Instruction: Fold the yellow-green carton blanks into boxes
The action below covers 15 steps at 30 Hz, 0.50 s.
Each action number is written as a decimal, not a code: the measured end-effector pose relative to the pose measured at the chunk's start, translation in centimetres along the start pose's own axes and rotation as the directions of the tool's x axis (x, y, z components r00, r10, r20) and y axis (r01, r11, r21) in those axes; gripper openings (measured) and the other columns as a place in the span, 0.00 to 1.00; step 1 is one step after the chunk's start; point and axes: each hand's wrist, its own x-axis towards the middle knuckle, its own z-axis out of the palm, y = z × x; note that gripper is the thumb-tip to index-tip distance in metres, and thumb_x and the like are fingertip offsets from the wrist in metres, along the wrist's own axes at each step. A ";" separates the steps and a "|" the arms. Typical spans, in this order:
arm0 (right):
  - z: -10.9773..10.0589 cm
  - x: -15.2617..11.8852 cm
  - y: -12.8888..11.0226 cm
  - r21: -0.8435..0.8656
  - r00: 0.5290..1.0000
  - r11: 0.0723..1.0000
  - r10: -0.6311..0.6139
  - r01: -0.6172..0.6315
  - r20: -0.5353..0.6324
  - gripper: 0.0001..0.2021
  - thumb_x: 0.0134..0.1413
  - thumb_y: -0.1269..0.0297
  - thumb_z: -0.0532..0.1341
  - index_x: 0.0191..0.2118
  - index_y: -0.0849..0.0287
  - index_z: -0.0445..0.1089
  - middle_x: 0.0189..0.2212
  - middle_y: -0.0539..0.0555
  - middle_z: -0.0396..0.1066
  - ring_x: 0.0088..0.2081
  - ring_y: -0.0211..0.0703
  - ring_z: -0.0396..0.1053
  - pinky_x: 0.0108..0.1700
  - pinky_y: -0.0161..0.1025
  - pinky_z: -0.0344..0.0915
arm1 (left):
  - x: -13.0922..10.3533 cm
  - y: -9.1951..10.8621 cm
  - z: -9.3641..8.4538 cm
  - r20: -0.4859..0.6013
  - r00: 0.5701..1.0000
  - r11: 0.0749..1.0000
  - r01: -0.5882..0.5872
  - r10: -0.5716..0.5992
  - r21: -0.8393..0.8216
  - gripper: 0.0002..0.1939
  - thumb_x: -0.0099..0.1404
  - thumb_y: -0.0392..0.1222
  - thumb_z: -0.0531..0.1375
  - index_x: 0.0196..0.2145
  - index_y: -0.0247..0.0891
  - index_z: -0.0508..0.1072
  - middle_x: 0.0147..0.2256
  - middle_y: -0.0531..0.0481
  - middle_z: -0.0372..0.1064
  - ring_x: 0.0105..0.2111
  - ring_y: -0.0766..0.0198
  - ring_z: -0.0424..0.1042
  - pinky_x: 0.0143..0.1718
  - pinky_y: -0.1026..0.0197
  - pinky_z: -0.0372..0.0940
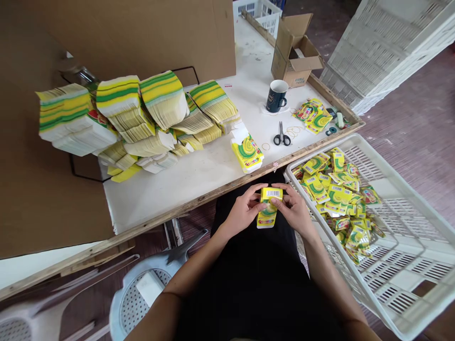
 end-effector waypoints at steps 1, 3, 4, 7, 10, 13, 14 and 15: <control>0.0 0.0 0.0 0.021 1.000 1.000 0.019 -0.019 0.003 0.21 0.58 0.49 0.66 0.51 0.55 0.74 0.24 0.47 0.69 0.18 0.34 0.51 0.23 0.38 0.51 | 0.0 0.1 0.0 0.014 1.000 1.000 0.000 0.000 -0.013 0.30 0.66 0.46 0.66 0.62 0.39 0.66 0.45 0.43 0.79 0.41 0.57 0.80 0.42 0.59 0.73; 0.2 0.0 0.0 0.057 0.998 0.997 0.058 -0.059 0.021 0.22 0.57 0.49 0.66 0.53 0.56 0.73 0.17 0.43 0.61 0.18 0.35 0.50 0.22 0.37 0.49 | 0.1 0.2 0.0 0.038 0.999 0.999 0.003 -0.001 -0.036 0.30 0.65 0.47 0.66 0.62 0.39 0.66 0.47 0.42 0.79 0.41 0.56 0.80 0.43 0.59 0.73; 0.2 0.0 0.1 0.066 0.997 0.995 0.069 -0.070 0.022 0.22 0.57 0.49 0.66 0.53 0.56 0.72 0.16 0.42 0.58 0.18 0.35 0.49 0.22 0.37 0.48 | 0.1 0.2 0.0 0.041 0.999 0.999 0.005 -0.003 -0.042 0.30 0.65 0.47 0.66 0.62 0.39 0.66 0.47 0.42 0.78 0.41 0.56 0.80 0.43 0.59 0.73; 0.4 -0.1 0.1 0.040 0.999 0.998 0.050 -0.050 -0.005 0.22 0.57 0.51 0.66 0.54 0.57 0.73 0.16 0.42 0.58 0.18 0.35 0.50 0.22 0.37 0.50 | 0.2 0.2 0.0 0.017 1.000 0.999 0.008 -0.007 -0.049 0.30 0.64 0.47 0.67 0.61 0.38 0.67 0.47 0.42 0.79 0.42 0.56 0.80 0.43 0.59 0.73; 0.4 -0.2 0.2 0.068 0.999 0.997 0.033 -0.032 -0.011 0.24 0.60 0.50 0.65 0.57 0.57 0.73 0.22 0.47 0.68 0.19 0.35 0.54 0.24 0.37 0.54 | 0.4 0.1 0.0 -0.008 1.000 0.997 0.009 -0.009 -0.079 0.31 0.63 0.48 0.68 0.61 0.38 0.68 0.44 0.43 0.79 0.40 0.56 0.80 0.42 0.59 0.73; 0.2 -0.1 0.4 0.150 0.998 0.989 0.017 -0.007 -0.064 0.21 0.64 0.48 0.61 0.55 0.55 0.76 0.32 0.53 0.76 0.27 0.39 0.67 0.29 0.37 0.63 | 0.7 0.0 0.0 0.002 1.000 0.992 0.013 -0.013 -0.123 0.32 0.62 0.48 0.69 0.60 0.38 0.68 0.43 0.44 0.79 0.39 0.57 0.80 0.40 0.60 0.73; 0.1 0.0 0.5 0.155 0.996 0.988 -0.001 0.016 -0.094 0.20 0.64 0.48 0.61 0.53 0.54 0.77 0.37 0.55 0.77 0.32 0.42 0.70 0.32 0.38 0.66 | 0.7 -0.1 0.0 0.011 1.000 0.990 0.018 -0.017 -0.137 0.32 0.62 0.48 0.70 0.60 0.38 0.68 0.43 0.44 0.79 0.39 0.57 0.80 0.40 0.61 0.73; 0.1 0.1 0.7 0.156 0.993 0.987 -0.019 0.038 -0.119 0.18 0.64 0.49 0.62 0.51 0.53 0.79 0.40 0.56 0.77 0.36 0.44 0.72 0.35 0.39 0.68 | 0.7 -0.1 0.0 0.018 1.000 0.989 0.021 -0.019 -0.147 0.32 0.61 0.48 0.70 0.60 0.38 0.68 0.43 0.44 0.79 0.39 0.58 0.80 0.39 0.61 0.73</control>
